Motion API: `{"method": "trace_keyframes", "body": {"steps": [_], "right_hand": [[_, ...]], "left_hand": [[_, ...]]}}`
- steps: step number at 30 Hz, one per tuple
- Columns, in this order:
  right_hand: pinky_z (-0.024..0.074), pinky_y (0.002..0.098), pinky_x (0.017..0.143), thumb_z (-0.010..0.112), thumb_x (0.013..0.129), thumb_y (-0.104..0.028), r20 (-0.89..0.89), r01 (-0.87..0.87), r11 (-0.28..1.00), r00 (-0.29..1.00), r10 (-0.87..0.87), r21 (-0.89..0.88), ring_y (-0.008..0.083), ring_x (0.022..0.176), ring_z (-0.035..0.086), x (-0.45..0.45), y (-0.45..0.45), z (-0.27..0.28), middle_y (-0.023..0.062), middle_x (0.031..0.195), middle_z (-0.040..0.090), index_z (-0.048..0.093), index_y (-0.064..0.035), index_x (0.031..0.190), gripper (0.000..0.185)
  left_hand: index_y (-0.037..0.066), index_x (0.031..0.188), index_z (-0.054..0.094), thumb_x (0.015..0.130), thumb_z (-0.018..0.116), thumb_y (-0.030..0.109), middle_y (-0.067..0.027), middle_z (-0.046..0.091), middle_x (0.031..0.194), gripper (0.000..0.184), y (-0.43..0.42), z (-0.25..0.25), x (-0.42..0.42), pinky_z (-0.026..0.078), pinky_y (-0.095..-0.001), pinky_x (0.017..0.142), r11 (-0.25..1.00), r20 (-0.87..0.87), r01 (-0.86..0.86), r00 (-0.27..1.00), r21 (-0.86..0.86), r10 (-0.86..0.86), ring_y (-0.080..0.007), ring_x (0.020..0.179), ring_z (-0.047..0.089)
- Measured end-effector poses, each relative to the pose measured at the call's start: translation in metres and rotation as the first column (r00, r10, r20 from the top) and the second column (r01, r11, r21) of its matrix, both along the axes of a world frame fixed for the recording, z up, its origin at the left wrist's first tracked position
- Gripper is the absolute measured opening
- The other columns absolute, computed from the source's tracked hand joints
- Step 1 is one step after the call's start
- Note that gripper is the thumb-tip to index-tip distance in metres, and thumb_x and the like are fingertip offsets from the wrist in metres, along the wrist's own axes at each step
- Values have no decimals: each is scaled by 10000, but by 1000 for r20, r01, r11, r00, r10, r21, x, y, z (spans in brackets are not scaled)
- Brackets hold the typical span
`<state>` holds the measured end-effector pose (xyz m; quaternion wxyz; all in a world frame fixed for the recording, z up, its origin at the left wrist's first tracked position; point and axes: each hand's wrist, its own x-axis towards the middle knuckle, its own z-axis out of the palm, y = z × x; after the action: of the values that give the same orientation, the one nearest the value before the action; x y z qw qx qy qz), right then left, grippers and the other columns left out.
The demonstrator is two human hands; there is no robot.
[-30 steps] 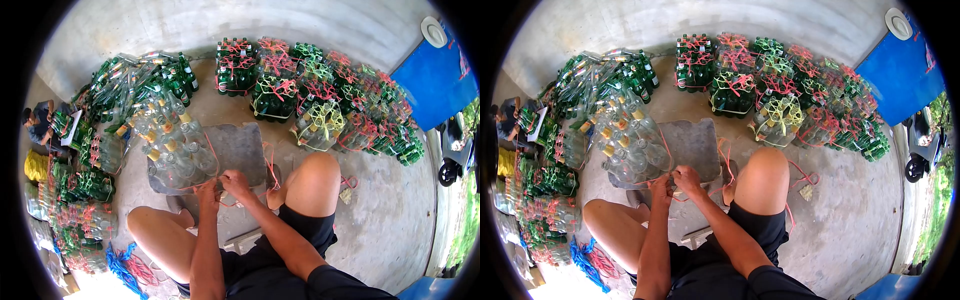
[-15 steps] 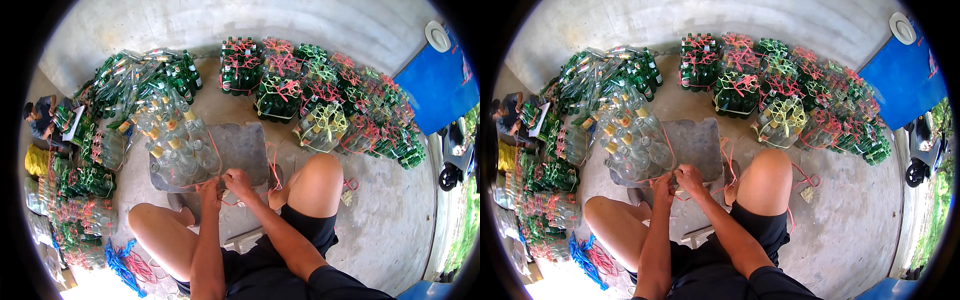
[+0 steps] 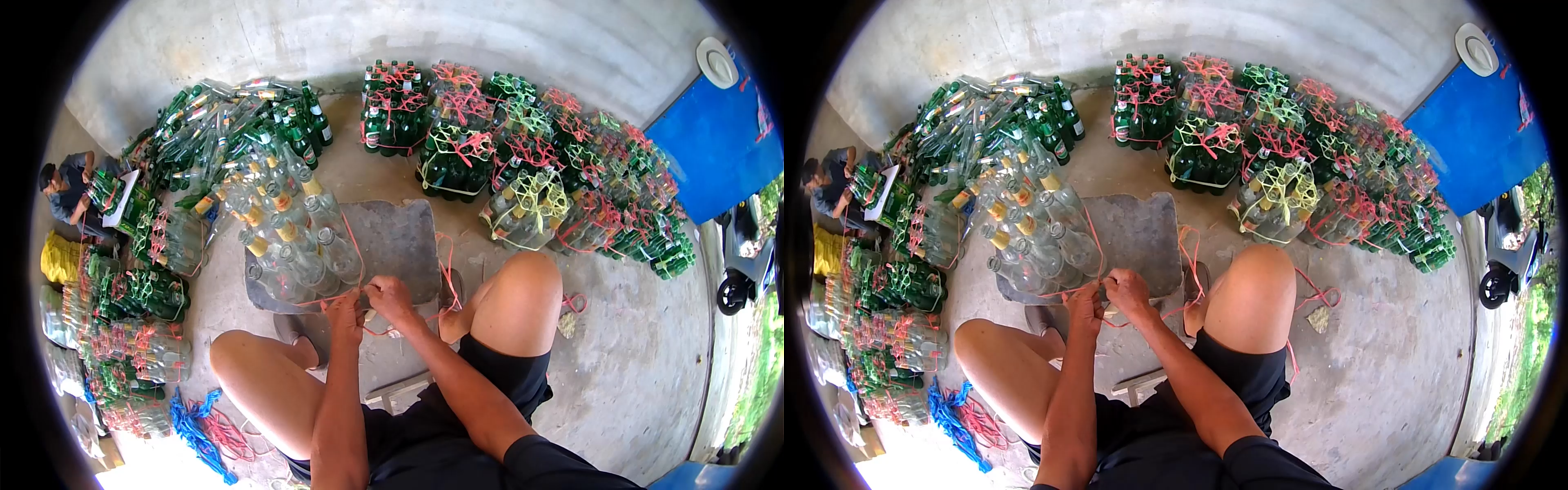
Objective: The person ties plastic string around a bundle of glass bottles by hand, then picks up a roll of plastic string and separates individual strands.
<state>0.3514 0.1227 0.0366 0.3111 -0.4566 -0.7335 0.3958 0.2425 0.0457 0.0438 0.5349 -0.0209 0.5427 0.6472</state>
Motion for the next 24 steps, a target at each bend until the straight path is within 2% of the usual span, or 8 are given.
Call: {"method": "trace_keyframes", "body": {"steps": [5, 11, 24], "right_hand": [[519, 457, 631, 678, 845, -188, -6, 3, 1000, 1000, -3, 1, 377, 711, 684, 1, -1, 3, 174, 756, 693, 705, -36, 786, 165], [513, 460, 621, 681, 842, -189, -10, 10, 999, 1000, -10, 34, 379, 703, 681, 0, -1, 3, 173, 748, 690, 702, -37, 781, 165], [519, 461, 636, 687, 833, -198, -3, 10, 1000, 1000, -10, -8, 385, 723, 683, -1, 0, 2, 178, 758, 692, 702, -33, 779, 174]], "left_hand": [[83, 920, 695, 898, 739, 182, 112, 360, 552, 110, 1, 7, 2, 190, -205, 357, 1000, 0, -7, 1000, -5, 7, -21, 406, 298], [60, 926, 701, 896, 738, 155, 103, 427, 553, 106, 0, 7, 1, 242, -186, 351, 1000, 15, -12, 1000, 8, 11, -14, 401, 356], [74, 917, 703, 909, 723, 172, 99, 412, 565, 100, -1, 4, 0, 220, -201, 353, 1000, 5, -5, 1000, -1, 5, -22, 398, 329]]}}
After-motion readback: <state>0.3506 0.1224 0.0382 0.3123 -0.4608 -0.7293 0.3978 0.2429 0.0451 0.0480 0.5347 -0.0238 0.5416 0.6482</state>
